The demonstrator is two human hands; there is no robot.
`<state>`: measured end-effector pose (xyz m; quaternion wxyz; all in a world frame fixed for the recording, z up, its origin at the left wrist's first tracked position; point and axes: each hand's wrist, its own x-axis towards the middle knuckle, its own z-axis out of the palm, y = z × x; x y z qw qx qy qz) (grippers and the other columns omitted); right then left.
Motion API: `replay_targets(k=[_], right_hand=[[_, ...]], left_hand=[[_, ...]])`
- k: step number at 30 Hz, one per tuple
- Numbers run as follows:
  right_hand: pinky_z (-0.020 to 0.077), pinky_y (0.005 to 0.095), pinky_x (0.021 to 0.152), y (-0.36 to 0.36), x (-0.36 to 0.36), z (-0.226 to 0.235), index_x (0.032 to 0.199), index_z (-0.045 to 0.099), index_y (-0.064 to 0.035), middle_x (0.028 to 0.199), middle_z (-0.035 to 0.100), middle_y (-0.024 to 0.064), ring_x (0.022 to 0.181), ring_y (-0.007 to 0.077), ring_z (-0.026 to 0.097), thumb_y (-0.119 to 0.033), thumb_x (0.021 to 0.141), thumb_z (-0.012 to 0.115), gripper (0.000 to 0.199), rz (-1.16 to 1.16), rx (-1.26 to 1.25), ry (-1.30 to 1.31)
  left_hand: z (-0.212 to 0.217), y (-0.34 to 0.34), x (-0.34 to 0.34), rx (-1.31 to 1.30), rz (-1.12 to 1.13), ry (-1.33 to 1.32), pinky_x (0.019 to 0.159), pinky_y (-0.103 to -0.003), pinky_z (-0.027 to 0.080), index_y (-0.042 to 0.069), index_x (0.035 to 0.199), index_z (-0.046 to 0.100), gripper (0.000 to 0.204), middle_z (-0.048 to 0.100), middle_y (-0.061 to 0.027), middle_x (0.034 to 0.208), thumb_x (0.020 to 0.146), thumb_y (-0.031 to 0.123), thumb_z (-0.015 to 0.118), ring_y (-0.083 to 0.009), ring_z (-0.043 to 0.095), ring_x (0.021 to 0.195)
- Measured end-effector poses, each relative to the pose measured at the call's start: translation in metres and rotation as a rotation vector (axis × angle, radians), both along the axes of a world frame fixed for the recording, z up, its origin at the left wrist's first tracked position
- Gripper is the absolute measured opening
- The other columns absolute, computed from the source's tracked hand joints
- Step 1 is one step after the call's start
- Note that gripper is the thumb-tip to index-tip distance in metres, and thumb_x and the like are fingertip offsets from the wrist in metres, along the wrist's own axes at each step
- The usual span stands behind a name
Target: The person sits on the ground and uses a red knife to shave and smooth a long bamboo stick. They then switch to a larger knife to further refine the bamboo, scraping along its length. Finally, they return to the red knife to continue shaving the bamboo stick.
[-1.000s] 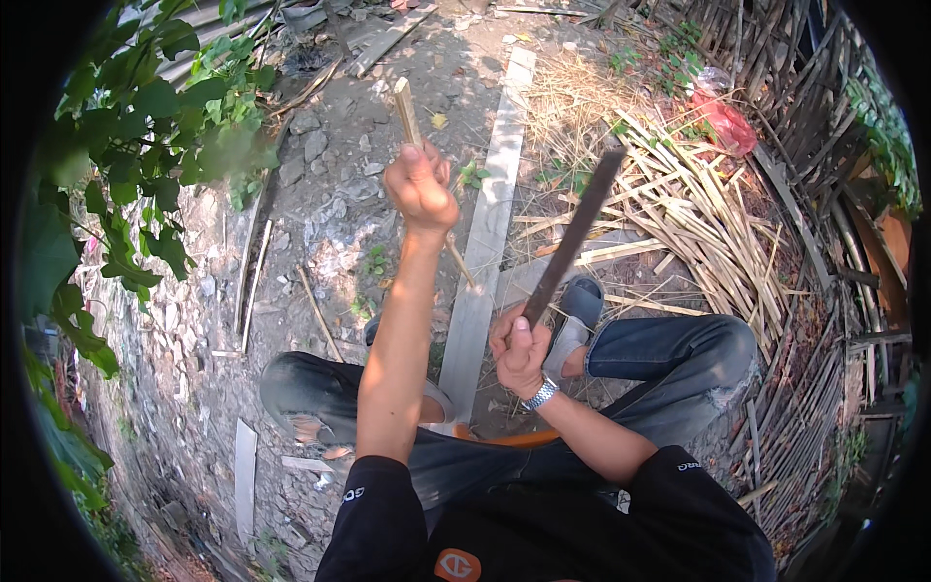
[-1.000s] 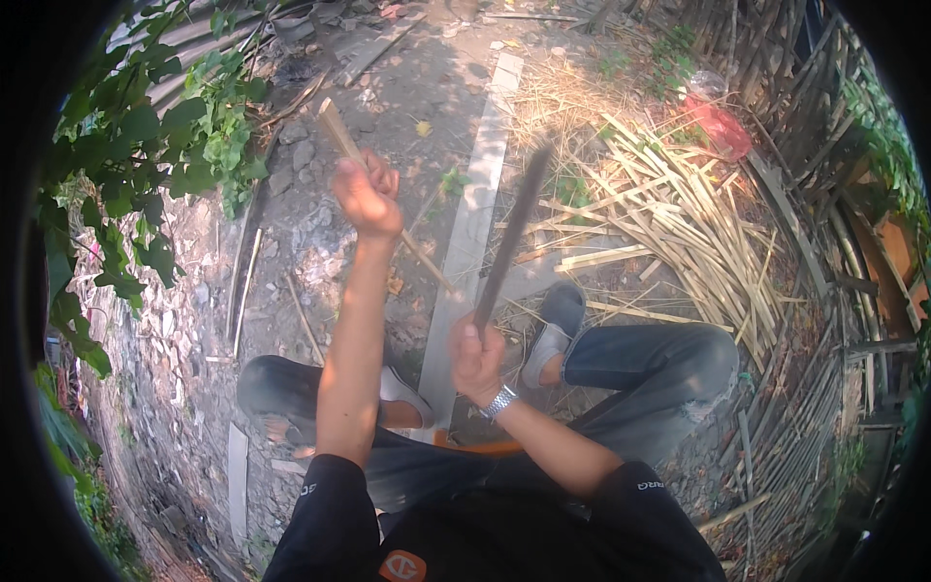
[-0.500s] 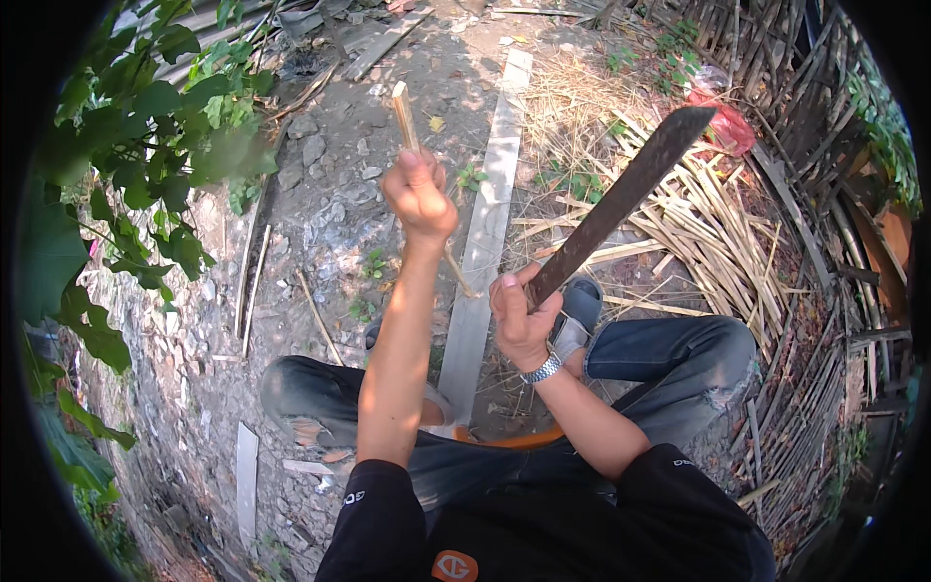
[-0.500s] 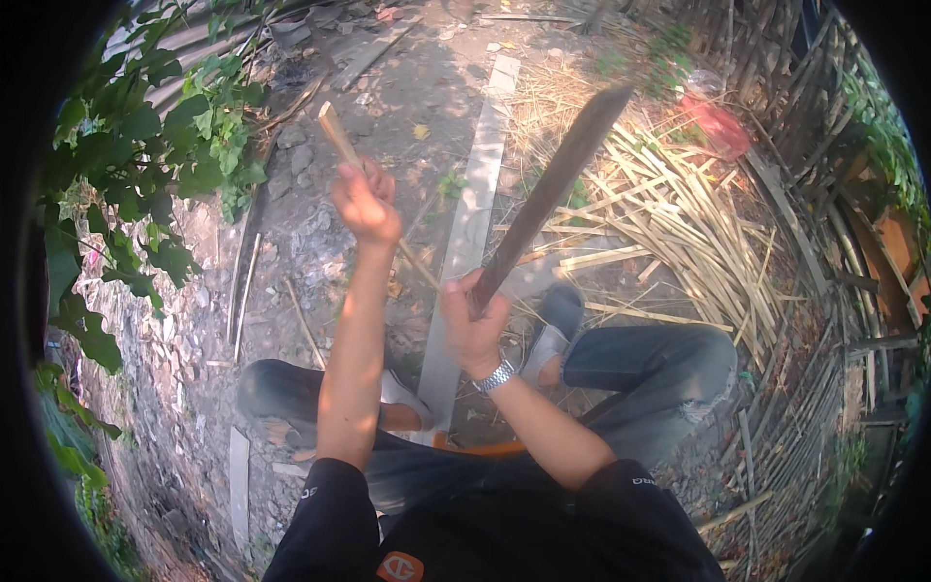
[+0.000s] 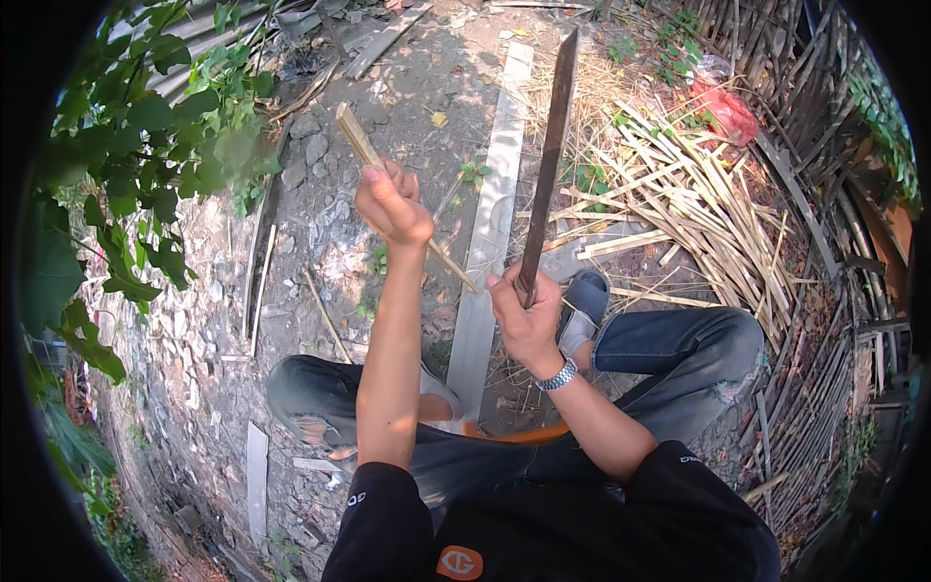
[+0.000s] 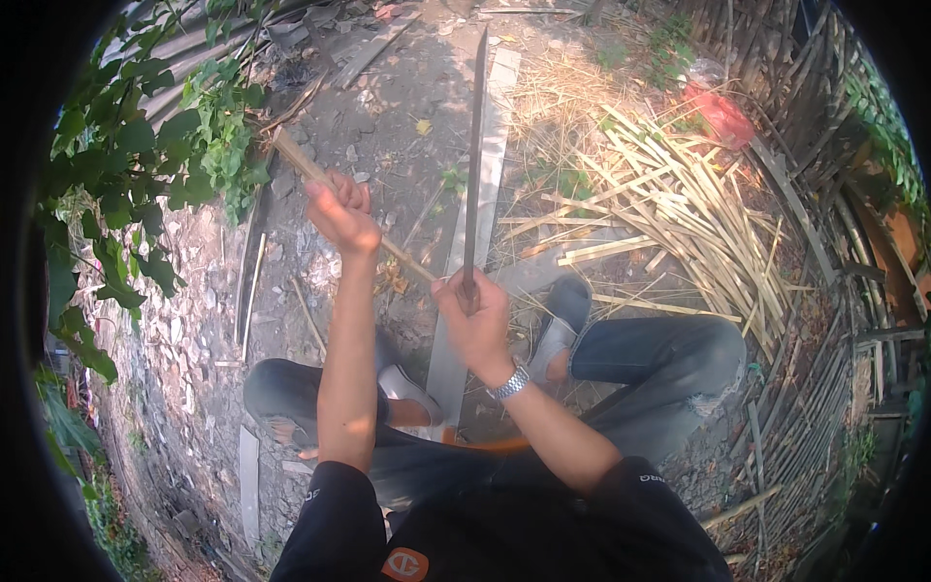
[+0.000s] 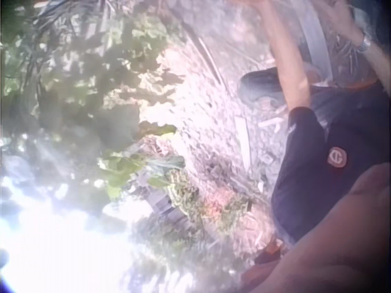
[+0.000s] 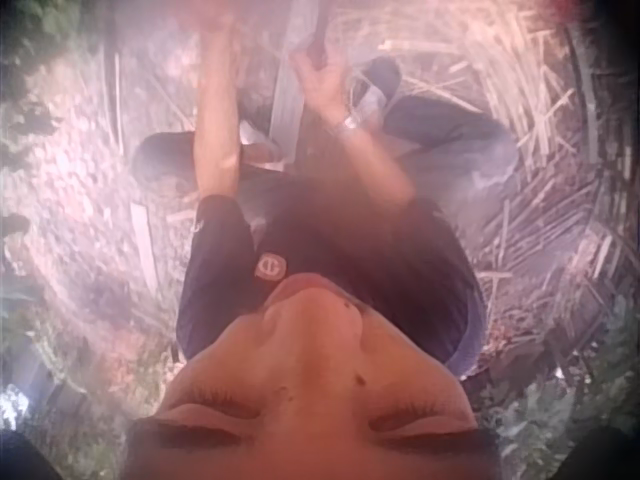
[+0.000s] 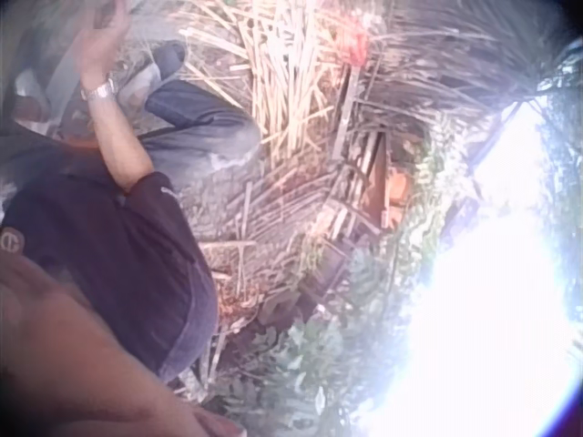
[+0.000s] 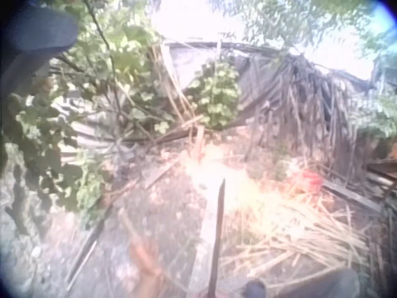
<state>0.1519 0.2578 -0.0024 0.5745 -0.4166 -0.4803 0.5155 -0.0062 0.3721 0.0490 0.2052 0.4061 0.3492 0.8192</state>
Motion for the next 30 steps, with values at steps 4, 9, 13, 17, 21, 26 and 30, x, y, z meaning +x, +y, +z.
replay_targets(k=[4,9,13,17,21,26,30], right_hand=[[0.0345,0.0273,0.043,-0.05,-0.002,-0.1,0.077,0.052,-0.0055,0.058,0.047,-0.0027,0.048,0.0078,0.044,-0.011,0.09,0.066,0.02,0.129,-0.399,-0.213],[0.0352,0.0284,0.042,-0.053,0.021,-0.118,0.08,0.053,-0.007,0.061,0.046,-0.0015,0.046,0.0102,0.044,-0.011,0.088,0.068,0.018,0.129,-1.034,0.074],[0.0329,0.0263,0.043,-0.007,0.017,-0.008,0.077,0.051,-0.0072,0.058,0.046,-0.0033,0.047,0.0055,0.042,-0.009,0.09,0.069,0.022,0.131,-0.391,0.051],[0.0318,0.0266,0.043,-0.021,0.002,-0.003,0.077,0.051,-0.0059,0.057,0.047,-0.0041,0.049,0.0042,0.041,-0.009,0.09,0.068,0.022,-0.087,0.069,-0.076],[0.0352,0.0292,0.042,-0.057,0.012,-0.132,0.08,0.054,-0.0046,0.056,0.049,-0.0026,0.048,0.0082,0.045,-0.009,0.089,0.068,0.017,0.235,-0.674,-0.255],[0.0366,0.0286,0.041,-0.044,0.029,-0.066,0.078,0.053,-0.007,0.055,0.05,-0.0014,0.047,0.0089,0.048,-0.007,0.089,0.069,0.019,0.248,-0.821,-0.106],[0.0326,0.0245,0.045,-0.016,0.017,0.025,0.072,0.048,-0.0075,0.056,0.048,-0.0049,0.049,0.0033,0.043,-0.006,0.092,0.068,0.028,0.109,-0.052,-0.169]], left_hand=[[0.004,0.004,0.022,-0.005,-0.036,-0.031,0.045,-0.023,0.018,0.01,0.066,0.032,0.06,0.027,0.0052,0.063,0.105,0.054,0.041,-0.0044,0.023,0.051],[-0.001,-0.001,0.015,0.049,-0.071,0.025,0.044,-0.024,0.018,0.009,0.067,0.033,0.06,0.028,0.0051,0.062,0.105,0.055,0.041,-0.0043,0.023,0.05],[-0.001,-0.004,0.003,0.036,-0.054,0.092,0.044,-0.024,0.017,0.008,0.067,0.033,0.06,0.027,0.0054,0.061,0.105,0.054,0.041,-0.0044,0.022,0.049],[0.004,-0.007,0.02,-0.035,0.0,0.009,0.044,-0.025,0.017,0.008,0.067,0.036,0.06,0.029,0.005,0.06,0.105,0.054,0.041,-0.0044,0.024,0.049],[-0.011,0.002,0.022,-0.017,0.017,0.156,0.044,-0.024,0.017,0.005,0.071,0.04,0.06,0.032,0.0045,0.061,0.105,0.054,0.043,-0.004,0.028,0.05],[-0.011,-0.009,0.009,0.018,-0.099,0.016,0.044,-0.024,0.017,0.006,0.073,0.04,0.059,0.03,0.005,0.063,0.104,0.055,0.042,-0.0039,0.024,0.051],[0.001,-0.007,0.005,0.012,-0.06,0.024,0.045,-0.023,0.017,0.006,0.073,0.039,0.059,0.029,0.0051,0.063,0.105,0.055,0.041,-0.0039,0.024,0.051]])
